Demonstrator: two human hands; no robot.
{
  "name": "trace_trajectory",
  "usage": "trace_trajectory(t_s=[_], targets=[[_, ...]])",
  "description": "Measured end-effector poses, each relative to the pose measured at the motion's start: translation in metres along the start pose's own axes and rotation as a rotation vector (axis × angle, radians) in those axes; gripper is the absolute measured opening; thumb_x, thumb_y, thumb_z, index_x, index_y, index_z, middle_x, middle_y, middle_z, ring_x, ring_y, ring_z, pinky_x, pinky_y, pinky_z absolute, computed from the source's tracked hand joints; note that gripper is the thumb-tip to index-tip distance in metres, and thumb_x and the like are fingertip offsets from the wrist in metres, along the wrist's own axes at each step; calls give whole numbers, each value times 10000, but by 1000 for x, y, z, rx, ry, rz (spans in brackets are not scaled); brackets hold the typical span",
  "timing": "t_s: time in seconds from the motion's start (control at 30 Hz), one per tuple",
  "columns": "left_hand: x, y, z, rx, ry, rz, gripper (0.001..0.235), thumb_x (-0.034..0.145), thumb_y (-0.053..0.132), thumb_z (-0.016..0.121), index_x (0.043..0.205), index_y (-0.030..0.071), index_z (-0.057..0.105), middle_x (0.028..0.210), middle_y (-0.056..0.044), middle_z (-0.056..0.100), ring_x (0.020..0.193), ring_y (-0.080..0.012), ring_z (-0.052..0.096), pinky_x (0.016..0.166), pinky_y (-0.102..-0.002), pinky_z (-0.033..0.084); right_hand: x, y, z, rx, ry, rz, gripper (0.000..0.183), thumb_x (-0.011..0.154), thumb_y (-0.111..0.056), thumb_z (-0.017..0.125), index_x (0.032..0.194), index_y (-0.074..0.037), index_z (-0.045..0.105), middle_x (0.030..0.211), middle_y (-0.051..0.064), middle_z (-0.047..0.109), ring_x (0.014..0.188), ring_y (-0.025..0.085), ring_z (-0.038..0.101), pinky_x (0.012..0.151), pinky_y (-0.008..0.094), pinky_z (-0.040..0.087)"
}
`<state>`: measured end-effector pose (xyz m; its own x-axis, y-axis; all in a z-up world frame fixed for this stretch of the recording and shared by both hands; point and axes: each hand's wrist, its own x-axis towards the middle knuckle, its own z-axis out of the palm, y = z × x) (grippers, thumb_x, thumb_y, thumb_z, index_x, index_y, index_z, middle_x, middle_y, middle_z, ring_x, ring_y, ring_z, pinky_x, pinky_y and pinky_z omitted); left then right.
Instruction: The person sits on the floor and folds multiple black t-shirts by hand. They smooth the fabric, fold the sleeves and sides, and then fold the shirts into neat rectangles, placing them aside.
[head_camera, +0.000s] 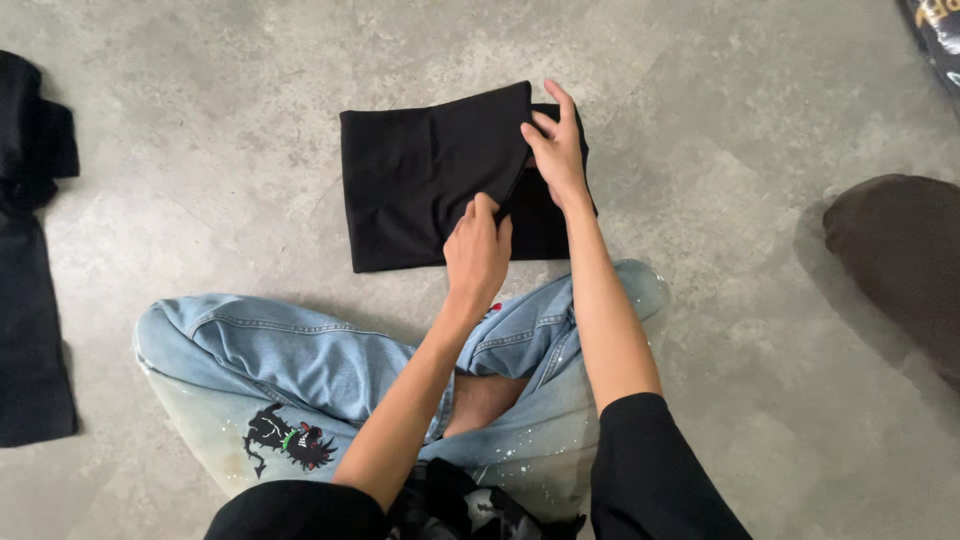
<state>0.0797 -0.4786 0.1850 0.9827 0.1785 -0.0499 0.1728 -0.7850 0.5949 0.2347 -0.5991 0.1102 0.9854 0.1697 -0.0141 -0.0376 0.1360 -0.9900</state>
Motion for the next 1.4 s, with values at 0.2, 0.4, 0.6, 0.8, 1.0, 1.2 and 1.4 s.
trace_trajectory(t_s=[0.2,0.4,0.6,0.8,1.0,1.2,1.4], targets=[[0,-22,61,303,-31,116,296,933,247,751,1065,139,509,985,-46,617,868,-291,733,763,-409,599,-2,26,-11,-23,233,403,622,988,-160,727,1547,-123,457,1401,223,652,1118,323,760,759,405,694],[12,-18,20,18,130,118,230,947,207,709,1114,166,557,938,-65,663,872,-352,743,753,-470,590,-26,1,-30,-461,264,260,291,946,-99,646,1236,-78,656,993,96,784,740,196,800,560,286,678],[37,-27,-31,-129,106,170,175,963,198,741,1109,172,648,1003,-22,724,998,-300,757,811,-433,608,-86,-71,-15,-473,-308,524,701,744,-201,914,1328,25,601,876,180,757,608,208,708,564,291,617],[44,-25,-47,-209,-36,229,330,899,150,814,1184,194,655,1020,-31,758,1057,-283,754,879,-443,609,-61,-13,30,-373,-146,385,208,918,6,715,1119,-46,717,829,157,776,592,228,771,499,302,651],[23,-25,4,-232,14,222,368,909,215,774,1238,169,615,1037,-120,734,987,-356,761,852,-502,612,-31,83,4,-75,150,501,288,998,-268,648,1161,-43,726,919,220,744,733,330,787,629,441,682],[1,-24,80,-20,-53,215,594,882,79,771,1395,150,480,1106,-96,605,1017,-370,725,890,-489,617,-76,-104,54,64,247,650,910,1049,-572,447,1614,121,280,1737,293,161,1623,419,147,1318,555,150],[-7,-28,85,267,-38,209,802,803,235,883,1471,166,444,1197,-55,538,1062,-291,647,891,-403,519,7,75,-3,10,328,512,470,896,-334,856,1185,3,704,1032,196,712,881,312,763,569,372,640]])
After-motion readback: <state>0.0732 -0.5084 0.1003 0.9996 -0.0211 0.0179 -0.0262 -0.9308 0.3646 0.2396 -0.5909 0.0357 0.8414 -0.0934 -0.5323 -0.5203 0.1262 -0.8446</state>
